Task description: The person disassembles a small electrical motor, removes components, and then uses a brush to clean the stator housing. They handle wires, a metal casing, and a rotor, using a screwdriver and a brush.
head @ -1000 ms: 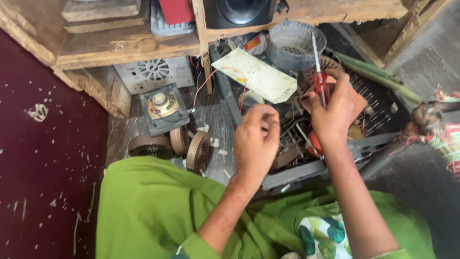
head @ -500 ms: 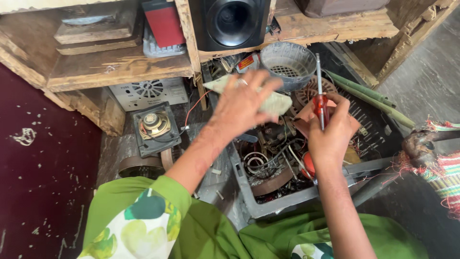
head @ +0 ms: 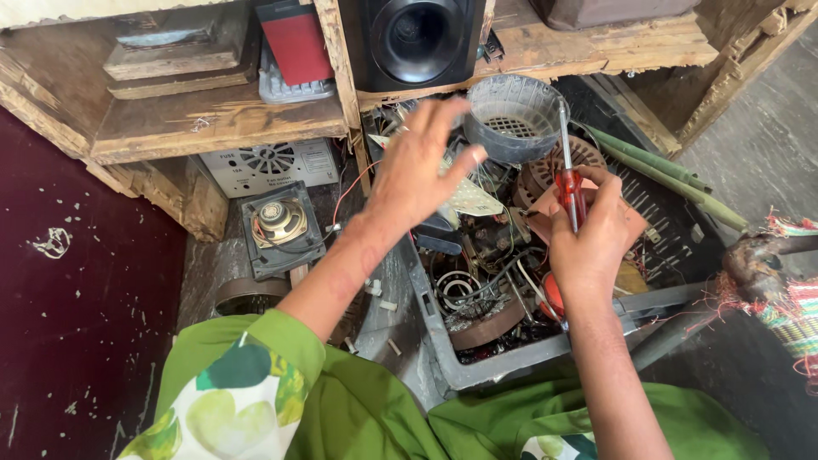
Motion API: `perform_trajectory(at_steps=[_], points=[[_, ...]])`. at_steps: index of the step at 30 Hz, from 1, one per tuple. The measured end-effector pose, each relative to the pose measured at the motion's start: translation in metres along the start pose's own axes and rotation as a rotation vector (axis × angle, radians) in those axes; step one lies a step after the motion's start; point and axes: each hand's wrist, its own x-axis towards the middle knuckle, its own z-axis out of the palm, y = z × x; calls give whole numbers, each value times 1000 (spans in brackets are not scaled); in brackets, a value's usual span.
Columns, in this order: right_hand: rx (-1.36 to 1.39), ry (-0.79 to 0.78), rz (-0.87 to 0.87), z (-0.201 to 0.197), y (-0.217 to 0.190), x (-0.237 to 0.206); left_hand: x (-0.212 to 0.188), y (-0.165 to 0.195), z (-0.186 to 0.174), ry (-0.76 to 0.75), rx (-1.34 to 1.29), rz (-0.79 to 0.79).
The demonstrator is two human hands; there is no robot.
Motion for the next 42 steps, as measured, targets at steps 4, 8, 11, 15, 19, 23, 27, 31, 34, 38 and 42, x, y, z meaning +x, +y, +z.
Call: perform_trajectory(at_steps=[4, 8, 11, 15, 19, 23, 27, 31, 34, 38, 42], points=[[-4, -8, 28, 0, 1, 0, -21, 12, 12, -288, 124, 494], [27, -4, 12, 1, 0, 0, -8, 6, 17, -481, 535, 453], [0, -13, 37, 0, 0, 0, 7, -14, 4, -317, 633, 432], [-22, 4, -16, 0, 0, 1, 18, -13, 0, -492, 563, 318], [-43, 7, -38, 1, 1, 1, 9, 10, -2, -640, 437, 203], [9, -17, 5, 1, 1, 0, -1, 30, -6, -917, 727, 189], [11, -9, -1, 1, 2, 0, -6, 37, -4, -818, 909, 317], [-23, -17, 36, 2, 3, 1, -16, 27, -5, -722, 775, 254], [11, 20, -38, 3, 5, 1, -33, 18, -4, -308, 684, 358], [-4, 11, -16, 3, 5, 1, -47, 8, -2, -244, 568, 296], [-90, 14, -32, 4, 2, 2, -52, 11, 0, -111, 624, 304]])
